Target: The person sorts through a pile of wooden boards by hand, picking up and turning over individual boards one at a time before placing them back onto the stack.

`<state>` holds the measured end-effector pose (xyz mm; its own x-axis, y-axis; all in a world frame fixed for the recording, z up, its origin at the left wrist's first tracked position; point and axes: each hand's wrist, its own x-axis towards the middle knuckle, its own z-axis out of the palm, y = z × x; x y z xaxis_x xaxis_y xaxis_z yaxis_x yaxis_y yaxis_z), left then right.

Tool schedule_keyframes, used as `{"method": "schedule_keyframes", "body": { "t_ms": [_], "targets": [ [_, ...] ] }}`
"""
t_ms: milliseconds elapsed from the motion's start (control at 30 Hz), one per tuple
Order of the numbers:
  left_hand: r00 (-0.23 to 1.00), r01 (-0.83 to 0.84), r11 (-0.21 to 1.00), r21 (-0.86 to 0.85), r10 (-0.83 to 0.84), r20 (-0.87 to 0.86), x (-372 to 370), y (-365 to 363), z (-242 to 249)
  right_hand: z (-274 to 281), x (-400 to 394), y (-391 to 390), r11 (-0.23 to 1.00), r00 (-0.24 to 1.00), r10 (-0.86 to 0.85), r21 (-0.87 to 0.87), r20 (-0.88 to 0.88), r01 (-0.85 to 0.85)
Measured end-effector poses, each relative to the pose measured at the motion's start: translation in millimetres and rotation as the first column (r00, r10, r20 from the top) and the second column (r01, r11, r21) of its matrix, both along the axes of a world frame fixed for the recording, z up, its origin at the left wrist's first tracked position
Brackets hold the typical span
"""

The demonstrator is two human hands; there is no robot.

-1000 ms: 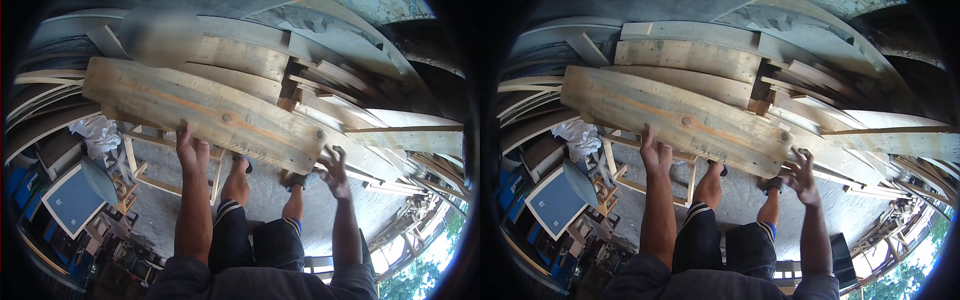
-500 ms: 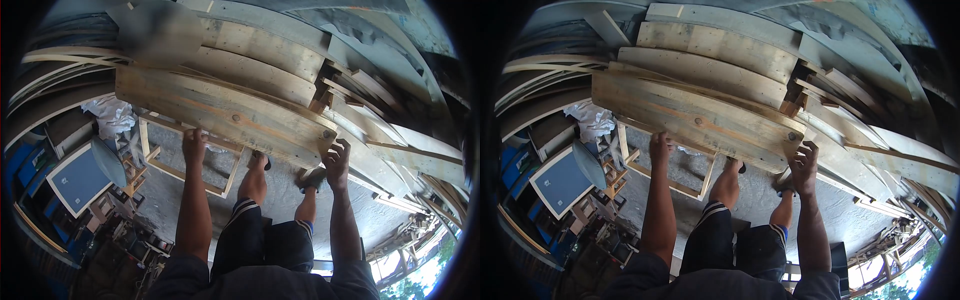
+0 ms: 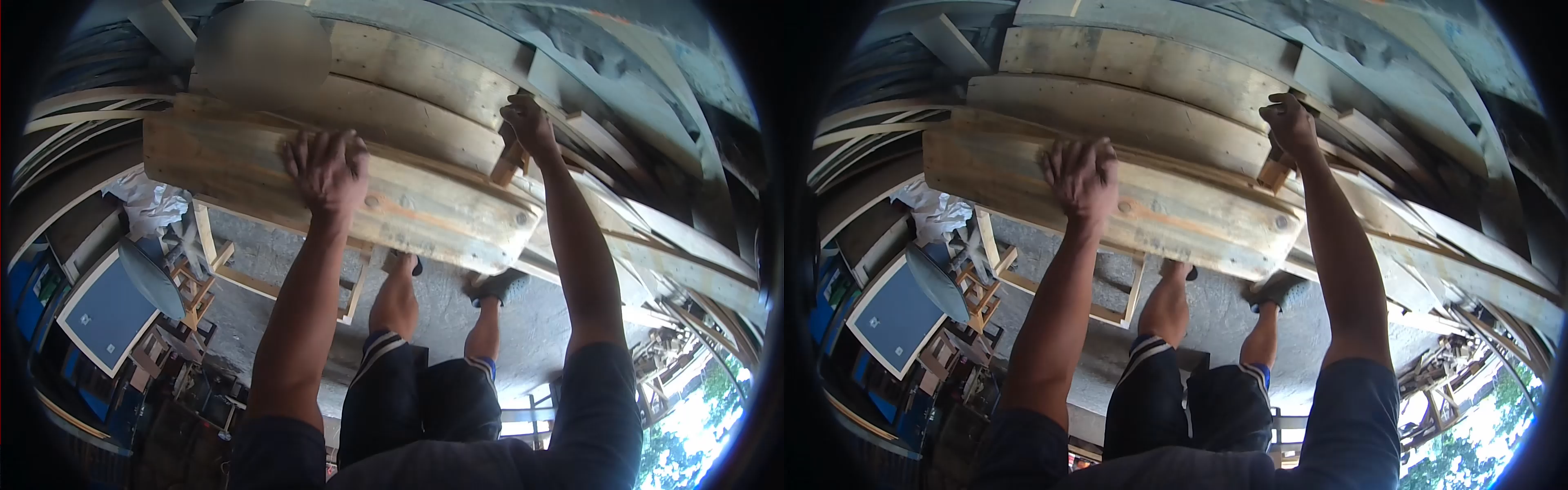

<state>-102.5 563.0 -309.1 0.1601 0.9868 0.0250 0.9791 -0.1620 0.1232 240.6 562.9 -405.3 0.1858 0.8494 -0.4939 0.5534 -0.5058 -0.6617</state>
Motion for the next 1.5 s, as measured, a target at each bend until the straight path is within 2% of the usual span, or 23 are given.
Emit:
{"method": "schedule_keyframes", "body": {
  "t_ms": [133, 167, 233, 300, 367, 433, 467, 533, 633, 767, 833, 867, 900, 967, 1000, 1033, 1167, 1233, 1300, 1333, 1433, 1467, 1500],
  "targets": [
    [1.000, -0.013, 0.999, -0.048, 0.014, 0.018, -3, 0, -6, -110, 22, 32, 0.966, 0.979, -0.101, -0.216, 0.177, 0.139],
    [1.000, -0.011, 0.998, -0.058, 0.012, 0.006, -4, -2, -6, -123, 23, 31, 0.977, 0.956, -0.059, -0.182, 0.288, 0.115],
    [1.000, -0.011, 0.997, -0.080, 0.012, 0.016, -3, 0, -4, -162, 34, 27, 0.925, 0.946, -0.027, -0.350, 0.323, 0.146],
    [0.999, -0.020, 0.994, -0.104, 0.022, 0.023, -5, 1, -7, -179, 34, 26, 0.911, 0.901, -0.070, -0.341, 0.428, 0.232],
    [1.000, -0.005, 0.993, -0.122, 0.006, 0.012, -6, -1, -6, -184, 44, 17, 0.910, 0.920, -0.052, -0.361, 0.389, 0.204],
    [1.000, -0.002, 0.992, -0.123, 0.005, 0.022, -6, -1, -6, -186, 49, 18, 0.888, 0.949, -0.291, -0.333, 0.123, 0.316],
    [0.999, -0.005, 0.993, -0.117, 0.010, 0.036, -6, 0, -7, -187, 46, 21, 0.890, 0.949, -0.291, -0.329, 0.122, 0.315],
    [0.999, -0.005, 0.996, -0.094, 0.008, 0.034, -6, 2, -10, -184, 35, 24, 0.824, 0.864, -0.500, -0.278, 0.055, 0.494],
    [0.999, 0.003, 0.995, -0.096, 0.001, 0.043, -8, -4, -8, -163, 25, 25, 0.729, 0.771, -0.637, -0.325, 0.001, 0.603],
    [0.999, -0.002, 0.993, -0.115, 0.007, 0.042, -7, -2, -8, -153, 42, 18, 0.796, 0.816, -0.557, -0.379, -0.156, 0.472],
    [0.999, -0.005, 0.992, -0.129, 0.009, 0.031, -7, -1, -4, -142, 50, 9, 0.903, 0.869, -0.412, -0.245, -0.272, 0.352],
    [0.999, -0.014, 0.990, -0.138, 0.018, 0.028, -5, 1, -4, -128, 48, 7, 0.913, 0.832, -0.405, -0.212, -0.380, 0.348],
    [0.999, -0.015, 0.990, -0.137, 0.020, 0.033, -5, 0, -6, -116, 47, 3, 0.915, 0.835, -0.402, -0.209, -0.376, 0.347],
    [1.000, -0.014, 0.996, -0.090, 0.015, 0.015, -6, 0, -10, -87, 42, -2, 0.977, 0.881, -0.202, -0.151, -0.428, 0.151],
    [1.000, -0.016, 0.996, -0.086, 0.018, 0.019, -7, 1, -9, -67, 34, -6, 0.995, 0.994, -0.039, -0.098, -0.103, 0.029],
    [1.000, -0.010, 0.996, -0.091, 0.010, 0.007, -6, 2, -6, -48, 25, -11, 0.990, 0.976, 0.123, 0.051, 0.180, -0.134],
    [0.999, 0.018, 0.999, -0.039, -0.017, 0.031, -5, 1, -6, 49, -13, -28, 0.899, 0.991, 0.101, 0.418, 0.084, -0.127],
    [0.999, 0.021, 1.000, -0.012, -0.020, 0.025, -1, 0, -2, 106, -18, -35, 0.886, 0.991, 0.114, 0.444, 0.070, -0.134],
    [1.000, 0.027, 1.000, 0.012, -0.027, 0.016, -2, -2, -3, 160, -4, -38, 0.783, 0.974, 0.161, 0.621, -0.159, -0.028],
    [1.000, 0.020, 0.999, 0.033, -0.020, 0.009, -2, -3, -3, 197, 10, -42, 0.775, 0.995, 0.099, 0.626, 0.013, -0.085],
    [0.999, 0.020, 0.997, 0.077, -0.018, -0.027, 0, -5, 0, 290, 86, -61, 0.671, 0.982, 0.011, 0.729, -0.188, 0.132],
    [1.000, 0.016, 0.996, 0.085, -0.014, -0.018, 1, -5, 3, 333, 110, -67, 0.648, 0.978, 0.021, 0.743, 0.206, -0.170],
    [1.000, 0.006, 0.996, 0.091, -0.007, 0.007, 1, -6, 3, 378, 155, -90, 0.599, 0.737, 0.045, 0.572, 0.674, -0.560]
  ]
}}
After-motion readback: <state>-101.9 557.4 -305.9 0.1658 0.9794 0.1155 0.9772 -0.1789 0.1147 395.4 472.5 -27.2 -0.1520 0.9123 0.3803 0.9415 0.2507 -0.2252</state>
